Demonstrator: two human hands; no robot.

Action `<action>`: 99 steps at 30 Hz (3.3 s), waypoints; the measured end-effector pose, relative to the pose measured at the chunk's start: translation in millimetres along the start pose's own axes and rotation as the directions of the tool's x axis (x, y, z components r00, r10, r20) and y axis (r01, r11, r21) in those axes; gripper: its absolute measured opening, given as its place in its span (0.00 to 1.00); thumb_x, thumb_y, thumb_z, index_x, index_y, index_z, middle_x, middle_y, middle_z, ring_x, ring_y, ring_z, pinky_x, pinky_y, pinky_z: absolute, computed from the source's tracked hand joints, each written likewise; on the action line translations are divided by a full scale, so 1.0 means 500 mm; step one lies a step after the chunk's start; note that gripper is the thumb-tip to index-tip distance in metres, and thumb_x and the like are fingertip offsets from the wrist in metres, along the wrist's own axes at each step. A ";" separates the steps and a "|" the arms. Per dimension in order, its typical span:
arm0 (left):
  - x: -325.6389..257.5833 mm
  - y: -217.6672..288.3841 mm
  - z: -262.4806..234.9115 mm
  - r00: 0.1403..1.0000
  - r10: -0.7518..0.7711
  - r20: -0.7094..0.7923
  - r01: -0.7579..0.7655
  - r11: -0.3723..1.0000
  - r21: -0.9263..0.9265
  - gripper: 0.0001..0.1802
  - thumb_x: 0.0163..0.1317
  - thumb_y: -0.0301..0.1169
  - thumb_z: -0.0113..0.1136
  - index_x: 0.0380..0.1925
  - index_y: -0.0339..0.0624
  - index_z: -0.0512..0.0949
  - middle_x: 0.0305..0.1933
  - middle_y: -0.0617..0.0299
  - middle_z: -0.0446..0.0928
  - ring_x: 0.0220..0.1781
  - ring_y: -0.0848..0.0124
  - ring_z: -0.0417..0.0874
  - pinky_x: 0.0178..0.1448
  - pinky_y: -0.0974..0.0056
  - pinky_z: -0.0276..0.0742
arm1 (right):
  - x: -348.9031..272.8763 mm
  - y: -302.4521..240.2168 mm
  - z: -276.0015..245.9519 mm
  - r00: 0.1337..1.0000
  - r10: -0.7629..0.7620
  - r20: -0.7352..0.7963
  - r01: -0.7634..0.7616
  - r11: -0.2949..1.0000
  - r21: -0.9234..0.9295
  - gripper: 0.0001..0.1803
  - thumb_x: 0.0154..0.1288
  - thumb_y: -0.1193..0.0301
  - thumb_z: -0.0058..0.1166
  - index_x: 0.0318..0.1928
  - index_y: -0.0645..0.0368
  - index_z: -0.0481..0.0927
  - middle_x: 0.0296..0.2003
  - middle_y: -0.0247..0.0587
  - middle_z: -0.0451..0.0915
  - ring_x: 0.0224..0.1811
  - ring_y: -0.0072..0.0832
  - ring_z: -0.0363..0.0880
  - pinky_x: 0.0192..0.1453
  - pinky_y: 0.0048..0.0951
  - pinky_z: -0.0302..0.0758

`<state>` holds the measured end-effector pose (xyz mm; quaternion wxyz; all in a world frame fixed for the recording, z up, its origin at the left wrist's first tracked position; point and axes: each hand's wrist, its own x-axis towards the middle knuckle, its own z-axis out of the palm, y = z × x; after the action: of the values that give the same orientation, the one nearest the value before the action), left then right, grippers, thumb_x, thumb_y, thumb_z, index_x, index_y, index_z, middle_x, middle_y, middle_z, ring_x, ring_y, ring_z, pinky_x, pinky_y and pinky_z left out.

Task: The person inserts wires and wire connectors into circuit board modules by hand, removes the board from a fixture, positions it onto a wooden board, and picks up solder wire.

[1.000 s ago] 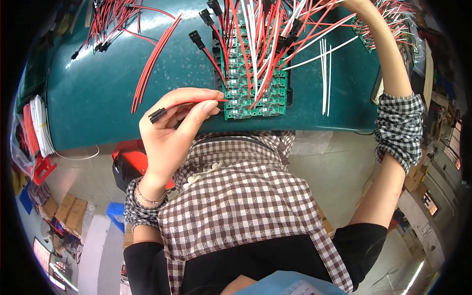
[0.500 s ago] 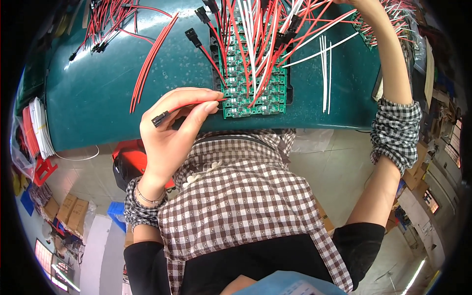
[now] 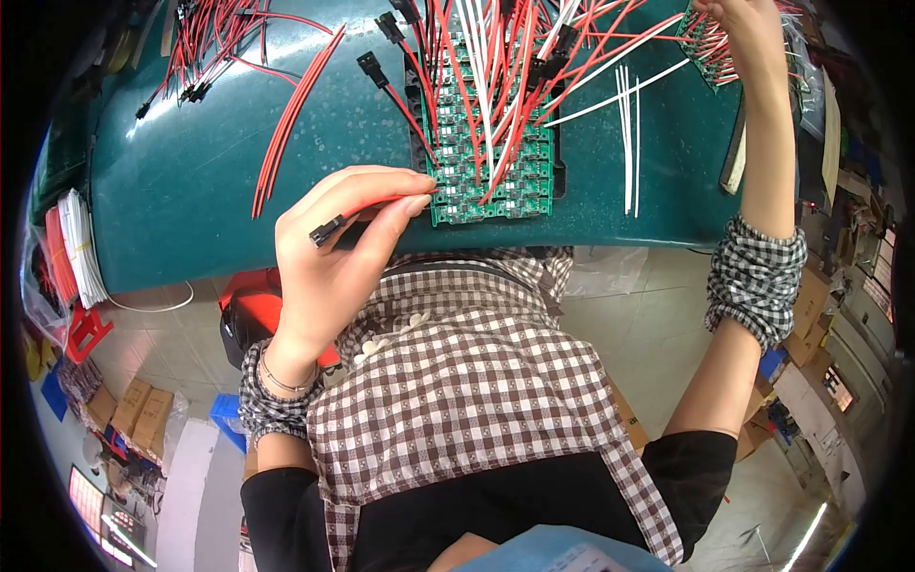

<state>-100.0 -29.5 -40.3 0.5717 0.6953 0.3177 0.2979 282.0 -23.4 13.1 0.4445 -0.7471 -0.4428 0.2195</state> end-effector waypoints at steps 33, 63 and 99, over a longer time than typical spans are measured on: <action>0.025 0.014 0.021 0.995 -0.100 0.021 0.091 0.956 0.280 0.08 0.56 0.26 0.69 0.26 0.37 0.78 0.24 0.66 0.71 0.22 0.79 0.66 0.25 0.72 0.62 | -0.367 -0.044 0.061 0.972 -0.075 -0.221 0.195 0.782 0.592 0.14 0.67 0.80 0.51 0.52 0.68 0.74 0.40 0.43 0.77 0.32 0.23 0.76 0.33 0.27 0.78; -0.038 0.034 0.053 0.959 0.081 0.272 -0.054 0.993 -0.108 0.10 0.58 0.17 0.64 0.41 0.32 0.80 0.35 0.58 0.78 0.31 0.77 0.79 0.33 0.74 0.74 | -0.436 -0.087 0.148 0.934 0.078 0.349 -0.286 0.750 0.596 0.04 0.68 0.80 0.55 0.37 0.72 0.79 0.39 0.46 0.81 0.27 0.19 0.79 0.30 0.17 0.76; 0.205 -0.130 -0.309 0.909 -0.088 -0.407 0.340 0.721 0.604 0.21 0.62 0.43 0.65 0.48 0.40 0.82 0.39 0.61 0.83 0.40 0.77 0.81 0.46 0.71 0.77 | -0.429 -0.065 0.194 0.956 0.242 0.168 -0.282 0.916 0.286 0.07 0.70 0.77 0.54 0.39 0.69 0.83 0.32 0.42 0.85 0.24 0.15 0.80 0.25 0.14 0.75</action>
<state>-163.1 153.5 -72.9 0.2523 0.7456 0.5781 0.2150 87.4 -154.8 -22.5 0.4921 -0.7057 -0.3270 0.3909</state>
